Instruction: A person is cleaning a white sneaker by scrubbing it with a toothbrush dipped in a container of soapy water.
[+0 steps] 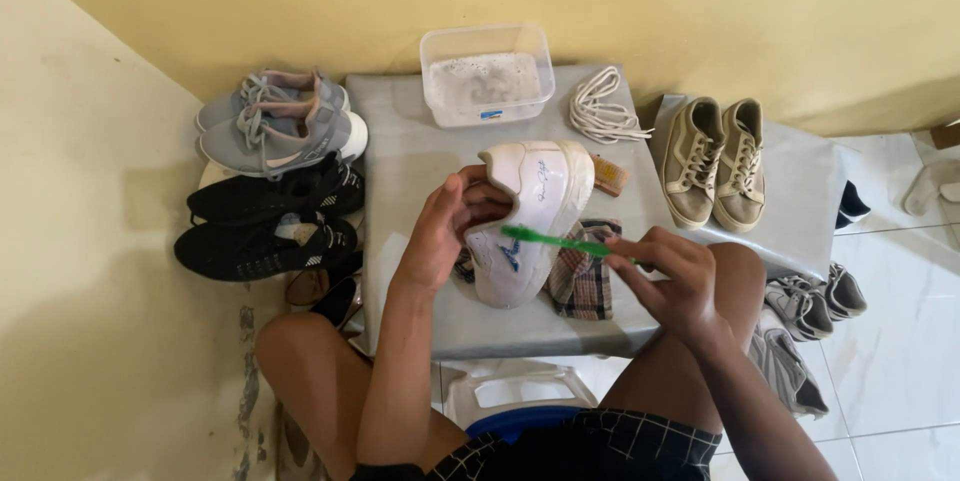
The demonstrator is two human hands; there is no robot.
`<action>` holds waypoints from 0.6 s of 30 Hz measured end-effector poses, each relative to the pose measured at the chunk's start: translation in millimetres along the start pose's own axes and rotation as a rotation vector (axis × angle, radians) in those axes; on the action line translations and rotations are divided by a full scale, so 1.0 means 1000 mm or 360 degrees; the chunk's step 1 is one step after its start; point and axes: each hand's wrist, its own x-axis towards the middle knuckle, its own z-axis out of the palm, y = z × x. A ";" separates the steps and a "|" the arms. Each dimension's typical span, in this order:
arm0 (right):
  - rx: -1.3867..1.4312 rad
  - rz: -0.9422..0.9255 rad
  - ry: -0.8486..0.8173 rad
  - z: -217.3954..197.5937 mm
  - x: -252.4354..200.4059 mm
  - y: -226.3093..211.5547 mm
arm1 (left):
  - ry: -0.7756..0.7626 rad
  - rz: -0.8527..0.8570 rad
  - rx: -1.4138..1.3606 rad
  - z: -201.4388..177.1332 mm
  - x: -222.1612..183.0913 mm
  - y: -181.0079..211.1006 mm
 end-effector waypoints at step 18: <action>0.0060 0.0334 0.0055 -0.020 0.008 -0.008 | 0.0536 0.0153 0.0126 0.008 -0.010 0.012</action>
